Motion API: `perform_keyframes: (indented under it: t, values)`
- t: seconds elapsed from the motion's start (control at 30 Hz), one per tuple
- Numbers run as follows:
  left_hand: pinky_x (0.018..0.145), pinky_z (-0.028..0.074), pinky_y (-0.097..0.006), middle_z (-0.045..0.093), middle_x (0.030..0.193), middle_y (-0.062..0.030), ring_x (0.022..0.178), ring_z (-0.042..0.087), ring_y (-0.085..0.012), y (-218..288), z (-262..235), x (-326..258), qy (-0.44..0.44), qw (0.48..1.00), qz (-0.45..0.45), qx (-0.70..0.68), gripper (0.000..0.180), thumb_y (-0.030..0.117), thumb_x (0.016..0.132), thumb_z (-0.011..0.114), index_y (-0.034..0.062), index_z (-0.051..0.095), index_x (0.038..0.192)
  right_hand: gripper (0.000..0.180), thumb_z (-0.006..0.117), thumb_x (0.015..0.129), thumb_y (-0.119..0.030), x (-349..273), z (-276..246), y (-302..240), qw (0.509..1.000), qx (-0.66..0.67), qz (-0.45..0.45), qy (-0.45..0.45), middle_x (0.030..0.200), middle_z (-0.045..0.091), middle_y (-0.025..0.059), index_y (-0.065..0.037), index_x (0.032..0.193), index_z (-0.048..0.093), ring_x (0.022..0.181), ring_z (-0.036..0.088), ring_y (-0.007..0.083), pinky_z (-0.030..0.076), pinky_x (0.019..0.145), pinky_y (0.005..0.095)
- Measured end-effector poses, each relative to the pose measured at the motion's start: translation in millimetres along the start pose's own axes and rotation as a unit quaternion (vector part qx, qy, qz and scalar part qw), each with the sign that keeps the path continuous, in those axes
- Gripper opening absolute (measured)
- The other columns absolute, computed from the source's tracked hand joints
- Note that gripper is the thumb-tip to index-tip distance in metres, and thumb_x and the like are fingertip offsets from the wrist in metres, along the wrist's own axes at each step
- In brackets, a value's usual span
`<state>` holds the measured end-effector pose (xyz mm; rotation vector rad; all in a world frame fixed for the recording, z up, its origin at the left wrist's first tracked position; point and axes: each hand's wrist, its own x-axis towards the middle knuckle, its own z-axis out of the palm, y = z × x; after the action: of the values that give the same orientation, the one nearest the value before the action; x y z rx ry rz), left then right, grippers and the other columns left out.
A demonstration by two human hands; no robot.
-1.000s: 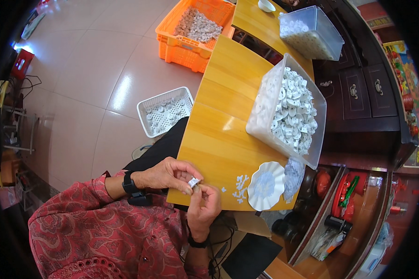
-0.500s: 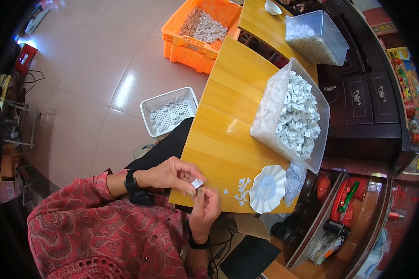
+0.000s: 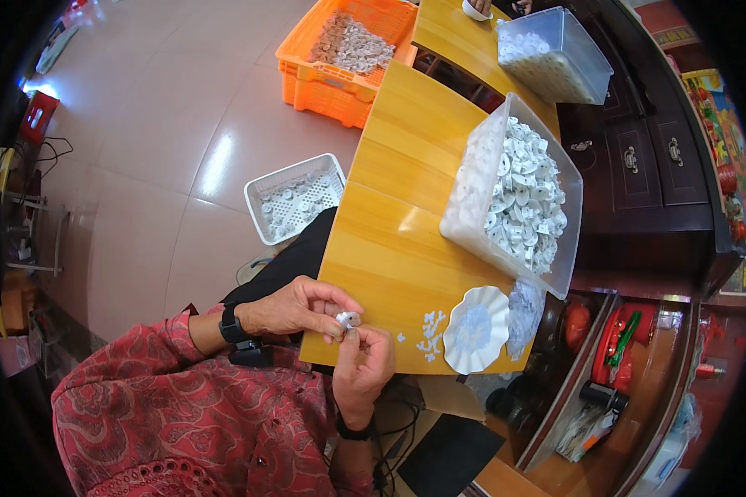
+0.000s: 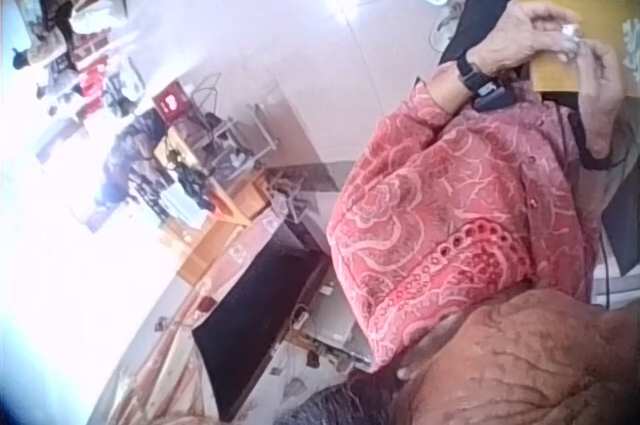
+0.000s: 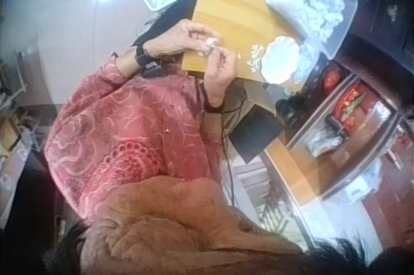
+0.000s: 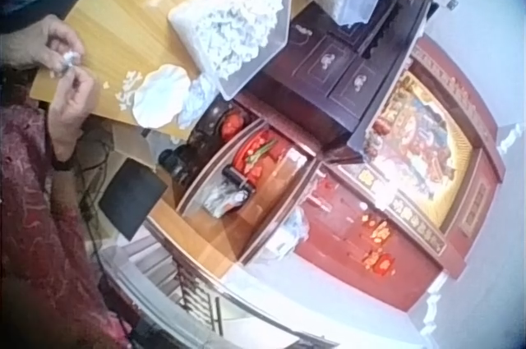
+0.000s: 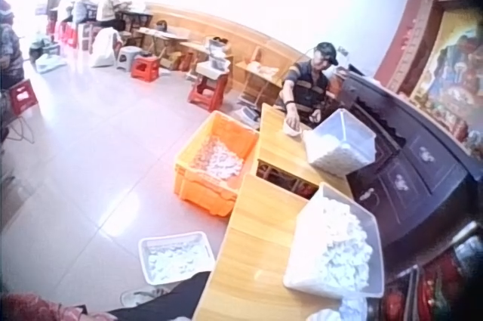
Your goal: The person is assembling small white plastic or rubber components, likely for footwear, by fitting them together manually.
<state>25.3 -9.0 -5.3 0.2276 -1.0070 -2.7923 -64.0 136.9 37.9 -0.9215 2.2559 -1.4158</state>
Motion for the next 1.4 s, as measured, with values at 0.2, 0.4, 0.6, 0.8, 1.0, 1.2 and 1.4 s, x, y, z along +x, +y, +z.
perform_keyframes:
  t: [0.2, 0.4, 0.6, 0.8, 1.0, 1.2, 1.4]
  values:
    - [0.079, 0.057, -0.025, 0.069, 0.105, -0.0097, 0.084, 0.068, -0.013, -5.0, -1.2, 0.4, -0.01, 0.997, 0.006, -0.077, 0.037, 0.001, 0.088, 0.068, -0.0023, 0.059, 0.124, 0.012, 0.065, 0.085, 0.0, 0.8, 1.9, -3.0, 0.998, -0.046, -0.045, 0.022, 0.079, 0.058, 0.0119, -0.001, 0.084, 0.053, 0.066, 0.057, 0.0248, 0.046, 0.061, 0.035]
    - [0.079, 0.056, -0.024, 0.068, 0.106, -0.0093, 0.09, 0.067, -0.0123, -5.4, -1.4, 0.2, -0.015, 0.997, 0.007, -0.07, 0.038, -0.001, 0.086, 0.069, -0.0022, 0.06, 0.123, 0.014, 0.066, 0.083, 0.002, 5.3, 1.9, -15.2, 0.981, -0.132, -0.137, 0.031, 0.079, 0.058, 0.0112, -0.002, 0.084, 0.052, 0.063, 0.056, 0.0246, 0.046, 0.057, 0.0352]
    - [0.084, 0.054, -0.024, 0.068, 0.108, -0.0067, 0.095, 0.065, -0.0093, -6.5, -2.1, -0.1, -0.005, 1.0, 0.001, -0.029, 0.039, 0.0, 0.084, 0.072, -0.0012, 0.061, 0.122, 0.015, 0.067, 0.083, 0.002, 5.0, 3.5, -14.1, 0.977, -0.139, -0.157, 0.024, 0.079, 0.057, 0.0107, -0.003, 0.085, 0.052, 0.063, 0.056, 0.0249, 0.045, 0.056, 0.036]
    - [0.082, 0.051, -0.02, 0.067, 0.102, -0.002, 0.092, 0.062, -0.0051, -0.6, 2.0, -1.1, -0.002, 1.0, -0.007, -0.007, 0.04, 0.002, 0.082, 0.076, 0.0006, 0.063, 0.12, 0.015, 0.066, 0.084, 0.003, 3.8, 2.7, -11.3, 0.978, -0.144, -0.148, 0.013, 0.079, 0.056, 0.0112, -0.003, 0.086, 0.052, 0.065, 0.055, 0.0264, 0.044, 0.056, 0.0372]
    - [0.072, 0.049, -0.018, 0.06, 0.086, 0.0034, 0.083, 0.06, -0.0017, 6.0, 3.6, -2.1, -0.012, 0.998, 0.005, 0.055, 0.04, 0.003, 0.081, 0.077, 0.0014, 0.064, 0.12, 0.013, 0.065, 0.085, 0.001, 1.5, 5.6, -10.9, 0.988, -0.103, -0.115, 0.014, 0.08, 0.058, 0.0121, -0.002, 0.086, 0.053, 0.067, 0.057, 0.0266, 0.045, 0.058, 0.0356]
    - [0.072, 0.051, -0.018, 0.066, 0.09, -0.0003, 0.079, 0.063, -0.0039, 0.7, 2.1, -1.8, 0.002, 1.0, -0.01, 0.016, 0.04, 0.002, 0.082, 0.076, 0.0005, 0.064, 0.12, 0.012, 0.065, 0.085, 0.002, -1.6, 3.9, -6.7, 0.998, -0.039, -0.048, 0.004, 0.079, 0.058, 0.0119, -0.002, 0.087, 0.054, 0.065, 0.057, 0.0247, 0.045, 0.058, 0.035]
    - [0.075, 0.052, -0.018, 0.068, 0.094, -0.0026, 0.082, 0.064, -0.0051, 3.1, 0.3, -1.7, -0.013, 0.998, -0.011, 0.054, 0.037, -0.001, 0.083, 0.074, -0.0002, 0.064, 0.118, 0.012, 0.064, 0.085, 0.002, 3.6, 2.0, -16.3, 0.988, -0.099, -0.122, 0.002, 0.08, 0.057, 0.0116, -0.002, 0.087, 0.054, 0.065, 0.056, 0.0245, 0.046, 0.058, 0.0347]
